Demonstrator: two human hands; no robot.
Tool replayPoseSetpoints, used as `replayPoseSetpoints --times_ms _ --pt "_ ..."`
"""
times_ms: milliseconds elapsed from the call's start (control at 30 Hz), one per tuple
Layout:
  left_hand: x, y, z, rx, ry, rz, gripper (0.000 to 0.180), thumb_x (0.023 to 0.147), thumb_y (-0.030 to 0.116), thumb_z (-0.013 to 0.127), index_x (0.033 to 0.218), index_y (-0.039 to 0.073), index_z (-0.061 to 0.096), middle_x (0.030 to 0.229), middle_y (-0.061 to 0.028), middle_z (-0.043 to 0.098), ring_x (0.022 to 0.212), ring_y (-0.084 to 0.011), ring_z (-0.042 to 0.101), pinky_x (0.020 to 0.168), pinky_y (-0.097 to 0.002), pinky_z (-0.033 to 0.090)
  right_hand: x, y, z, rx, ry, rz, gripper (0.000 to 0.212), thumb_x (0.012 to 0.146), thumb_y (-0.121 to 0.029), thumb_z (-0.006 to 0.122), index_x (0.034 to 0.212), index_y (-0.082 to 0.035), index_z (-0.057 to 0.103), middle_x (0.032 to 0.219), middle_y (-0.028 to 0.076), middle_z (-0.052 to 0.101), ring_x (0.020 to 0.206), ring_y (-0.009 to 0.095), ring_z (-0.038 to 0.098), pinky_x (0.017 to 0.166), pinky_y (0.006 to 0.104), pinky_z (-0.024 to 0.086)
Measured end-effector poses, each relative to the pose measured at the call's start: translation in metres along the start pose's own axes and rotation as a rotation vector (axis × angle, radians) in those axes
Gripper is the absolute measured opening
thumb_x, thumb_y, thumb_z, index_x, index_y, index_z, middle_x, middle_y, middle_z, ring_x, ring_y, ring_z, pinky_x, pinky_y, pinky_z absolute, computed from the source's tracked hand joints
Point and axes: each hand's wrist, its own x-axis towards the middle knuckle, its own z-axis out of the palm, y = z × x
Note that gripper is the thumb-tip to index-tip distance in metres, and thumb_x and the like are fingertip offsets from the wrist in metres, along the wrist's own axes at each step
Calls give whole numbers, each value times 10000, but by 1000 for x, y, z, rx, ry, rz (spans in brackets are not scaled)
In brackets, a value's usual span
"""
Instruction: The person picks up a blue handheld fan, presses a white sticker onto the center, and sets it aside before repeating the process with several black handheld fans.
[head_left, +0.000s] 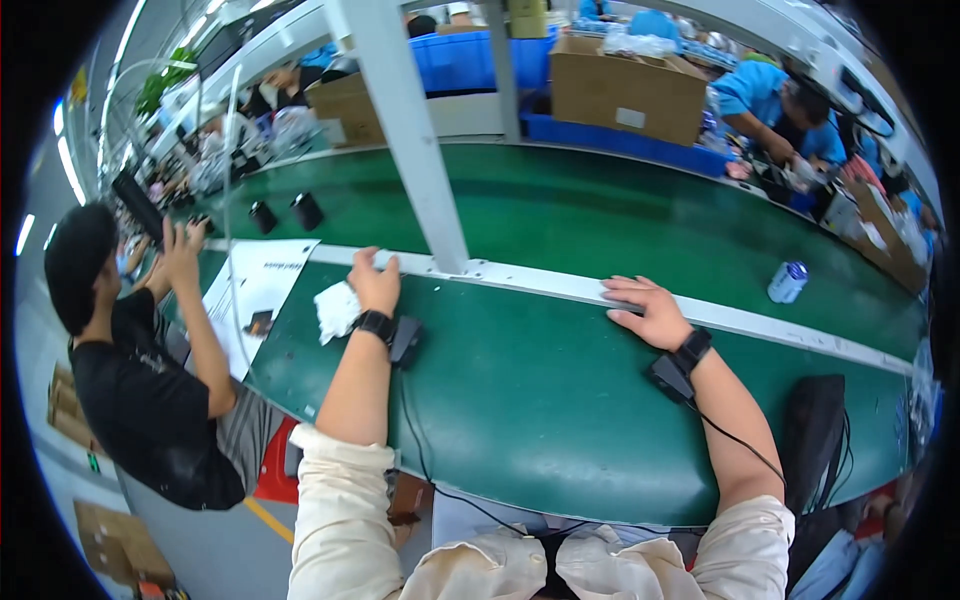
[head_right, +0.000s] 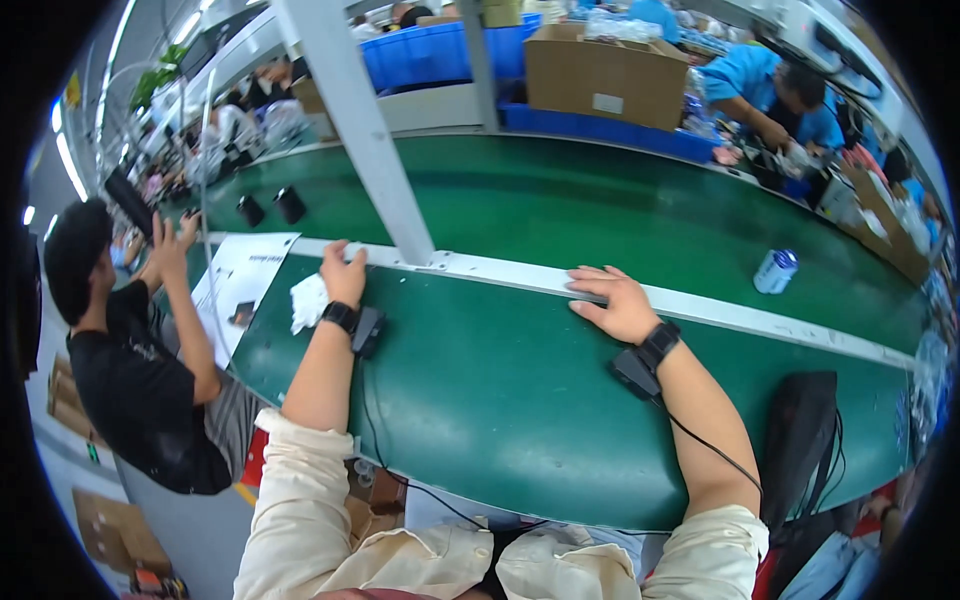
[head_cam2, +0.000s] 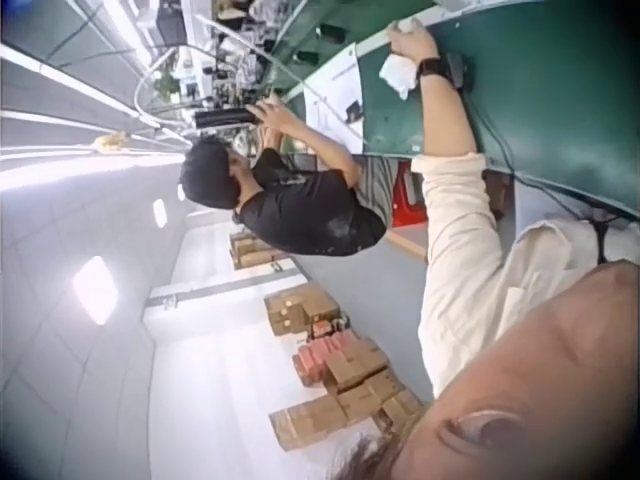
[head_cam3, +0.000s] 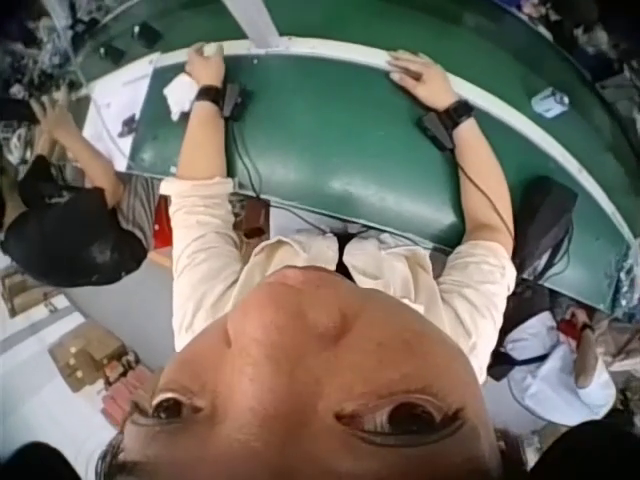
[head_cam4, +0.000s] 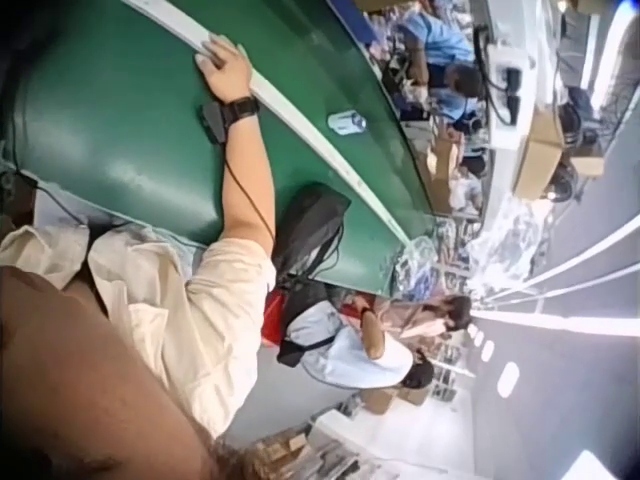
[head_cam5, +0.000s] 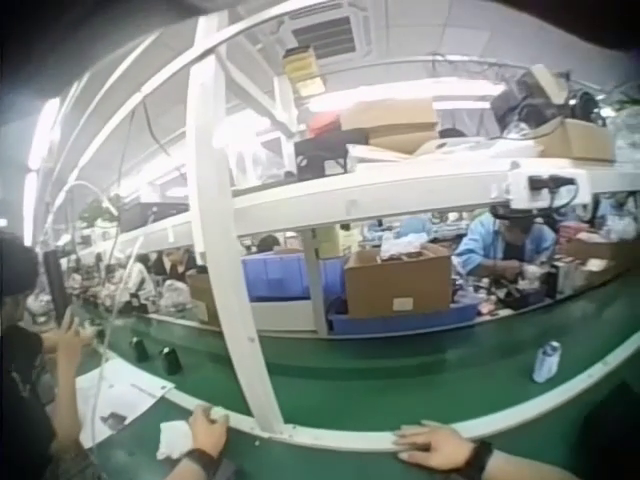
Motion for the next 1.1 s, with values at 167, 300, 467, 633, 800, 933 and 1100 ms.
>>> replayPoseSetpoints --times_ms 167,300,467,633,800,933,1100 --pt "-2 22 2 94 4 -33 449 768 217 713 1130 7 550 1097 -205 599 1140 -350 460 984 -440 365 -9 7 -8 -52 28 54 325 838 -234 675 1135 -101 668 1274 73 603 1256 243 500 1108 437 283" --pt "2 20 -1 55 -7 62 460 772 226 711 1141 10 541 1107 -197 585 1119 -348 476 967 -440 378 -5 9 -6 -57 27 39 334 849 -298 651 1145 -145 668 1285 32 595 1270 203 482 1120 435 279" --pt "0 23 0 61 -64 12 466 782 231 706 1153 10 533 1131 -201 579 1124 -345 478 968 -439 378 -7 14 -3 -75 1 53 343 858 -323 633 1150 -148 668 1299 25 585 1278 195 472 1121 423 281" --pt "3 19 -3 72 -104 -19 478 787 243 706 1163 9 526 1153 -216 575 1137 -346 475 976 -441 374 -6 10 -3 -72 -14 51 344 866 -310 630 1163 -139 660 1314 29 574 1285 200 465 1126 427 272" --pt "3 18 -2 79 -127 -38 495 784 253 707 1172 9 521 1171 -230 570 1148 -354 473 982 -441 371 -5 9 -4 -80 -22 53 348 871 -308 626 1173 -138 655 1320 30 569 1284 203 465 1127 431 270" --pt "4 17 -1 62 -126 -49 501 783 254 706 1178 9 518 1176 -234 569 1152 -360 470 984 -442 369 -5 12 -2 -78 -18 48 352 870 -316 624 1172 -139 656 1315 30 573 1281 203 468 1126 431 270" --pt "6 16 0 62 -124 -64 505 783 250 705 1184 8 516 1181 -234 568 1156 -364 466 987 -442 367 -5 12 -3 -77 -15 42 350 868 -314 626 1169 -138 658 1313 34 575 1281 206 469 1125 432 271"
